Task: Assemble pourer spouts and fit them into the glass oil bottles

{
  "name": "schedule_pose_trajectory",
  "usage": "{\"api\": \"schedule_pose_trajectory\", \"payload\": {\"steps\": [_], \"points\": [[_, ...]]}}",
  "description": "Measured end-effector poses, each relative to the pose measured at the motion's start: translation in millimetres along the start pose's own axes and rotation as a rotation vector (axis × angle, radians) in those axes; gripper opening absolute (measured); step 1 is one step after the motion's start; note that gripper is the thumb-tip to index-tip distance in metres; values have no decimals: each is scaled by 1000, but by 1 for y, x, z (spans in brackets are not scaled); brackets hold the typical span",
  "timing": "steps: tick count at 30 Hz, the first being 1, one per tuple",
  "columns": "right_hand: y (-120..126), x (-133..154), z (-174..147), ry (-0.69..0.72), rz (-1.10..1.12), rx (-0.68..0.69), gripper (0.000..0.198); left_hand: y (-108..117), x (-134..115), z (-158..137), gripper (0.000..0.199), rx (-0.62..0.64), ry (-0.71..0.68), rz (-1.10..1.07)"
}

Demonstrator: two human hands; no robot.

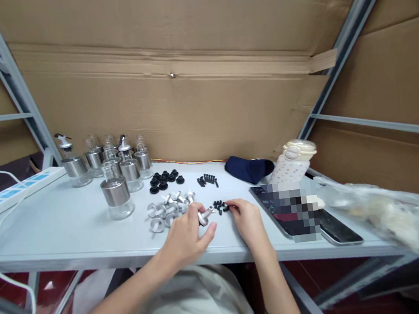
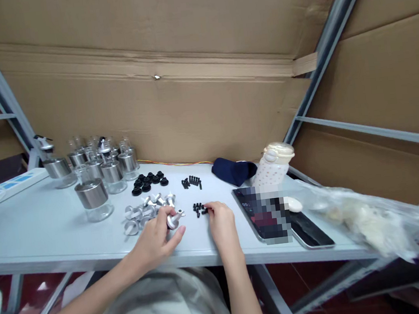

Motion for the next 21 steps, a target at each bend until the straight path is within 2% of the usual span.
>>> {"api": "schedule_pose_trajectory", "payload": {"steps": [4, 8, 14, 21], "points": [[4, 4, -4, 75, 22, -53, 27, -1, 1, 0, 26, -16, -12, 10], [10, 10, -10, 163, -55, -94, 22, 0, 1, -1, 24, -27, -24, 11], [9, 11, -11, 181, -135, -74, 15, 0, 2, -1, 22, -34, -32, 15], [9, 12, -11, 216, -122, -109, 18, 0, 0, 0, 20, -44, -60, 19]]}}
Point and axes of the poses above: each hand's wrist, its own z-axis towards the middle knuckle, its own y-axis out of the back of the hand, x = y × z, the point moved 5 cm from there along z, towards the middle knuckle, and after that the axes turned 8 degrees about -z, right-handed, at the moved point
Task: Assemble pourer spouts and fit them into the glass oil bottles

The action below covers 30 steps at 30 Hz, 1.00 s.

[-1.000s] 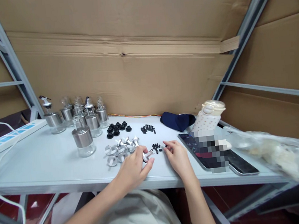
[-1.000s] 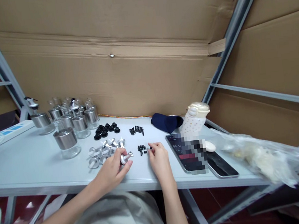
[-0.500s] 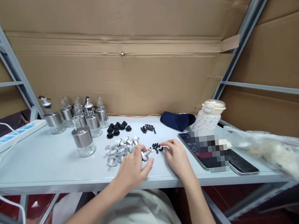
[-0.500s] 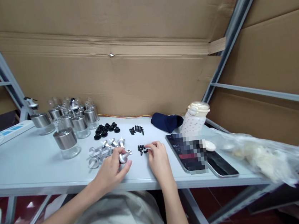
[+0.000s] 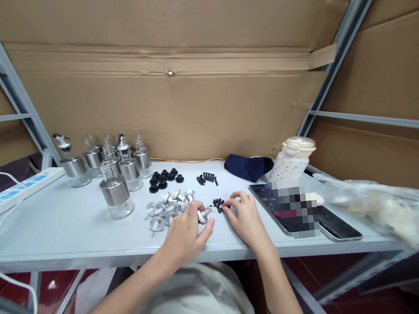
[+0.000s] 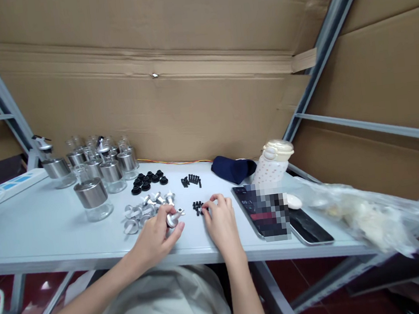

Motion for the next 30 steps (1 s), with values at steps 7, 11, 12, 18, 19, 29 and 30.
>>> {"api": "schedule_pose_trajectory", "payload": {"steps": [7, 11, 12, 18, 19, 29, 30], "points": [[0, 2, 0, 6, 16, 30, 19, 0, 0, -1, 20, 0, -3, 13], [0, 4, 0, 10, 35, 73, 17, -2, 2, -1, 21, 8, 9, 12], [-1, 5, 0, 12, 38, 89, 16, -2, 2, -1, 21, 9, 10, 14], [-1, 8, 1, 18, 64, 116, 12, -6, -1, 2, 27, 91, -25, 52], [-1, 8, 1, 19, 70, 118, 12, -7, -2, 3, 27, 120, -42, 67], [11, 4, 3, -75, 189, -41, 10, -18, 5, 2, 46, 280, -157, 168], [13, 4, 3, -94, 201, -72, 10, -19, 5, 2, 51, 297, -159, 184]]}}
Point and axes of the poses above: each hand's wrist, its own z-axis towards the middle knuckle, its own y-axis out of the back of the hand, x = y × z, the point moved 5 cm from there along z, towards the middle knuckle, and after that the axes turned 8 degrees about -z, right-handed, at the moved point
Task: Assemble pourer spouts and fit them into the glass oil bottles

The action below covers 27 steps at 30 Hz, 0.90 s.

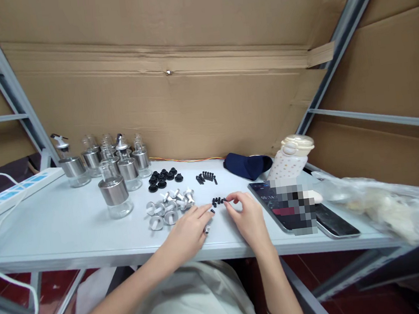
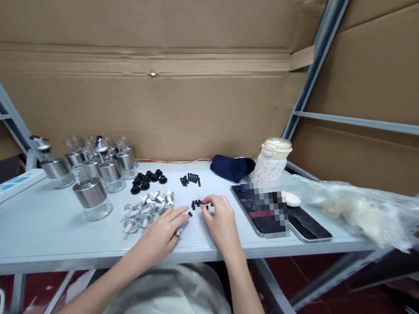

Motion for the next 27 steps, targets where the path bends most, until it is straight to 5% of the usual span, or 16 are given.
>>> {"api": "schedule_pose_trajectory", "payload": {"steps": [5, 17, 27], "points": [[1, 1, 1, 14, -2, -44, 11, -1, -3, 2, 62, 38, -14, 41], [-18, -3, -1, 119, -86, 93, 21, 2, -5, 3, 43, 36, 7, 53], [-7, 8, -4, 111, -235, 80, 13, 1, -4, 3, 37, 13, -10, 27]]}}
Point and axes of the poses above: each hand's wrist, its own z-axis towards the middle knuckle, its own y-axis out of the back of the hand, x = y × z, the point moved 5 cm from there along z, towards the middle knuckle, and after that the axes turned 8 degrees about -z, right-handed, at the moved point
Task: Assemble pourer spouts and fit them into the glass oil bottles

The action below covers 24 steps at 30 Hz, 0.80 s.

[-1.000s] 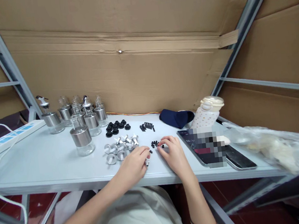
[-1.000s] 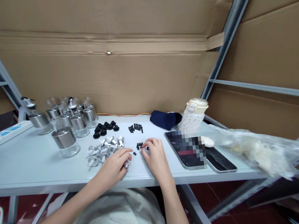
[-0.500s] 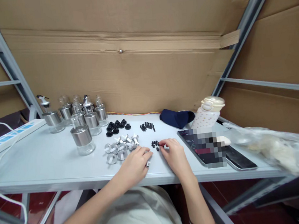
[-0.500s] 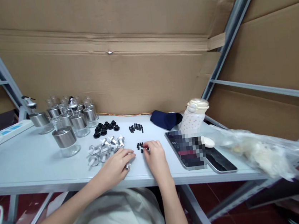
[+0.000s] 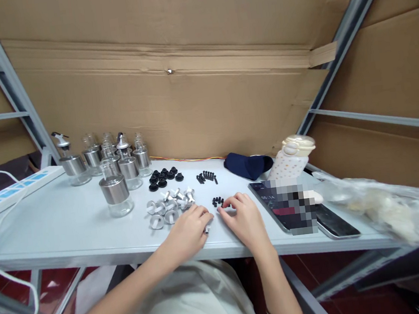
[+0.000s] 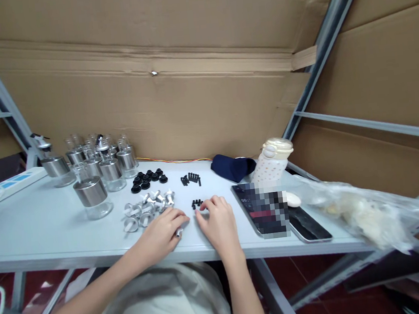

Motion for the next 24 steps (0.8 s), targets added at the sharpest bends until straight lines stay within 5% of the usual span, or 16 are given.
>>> {"api": "schedule_pose_trajectory", "payload": {"steps": [8, 16, 24], "points": [[-2, 2, 0, 14, 75, 64, 19, 2, -2, 0, 37, 23, 16, 19], [4, -22, -1, -304, 313, -133, 28, 1, 0, -1, 37, 6, 10, -8], [-4, -25, 0, -264, 303, -49, 16, 0, 5, -3, 51, -43, 100, -131]]}}
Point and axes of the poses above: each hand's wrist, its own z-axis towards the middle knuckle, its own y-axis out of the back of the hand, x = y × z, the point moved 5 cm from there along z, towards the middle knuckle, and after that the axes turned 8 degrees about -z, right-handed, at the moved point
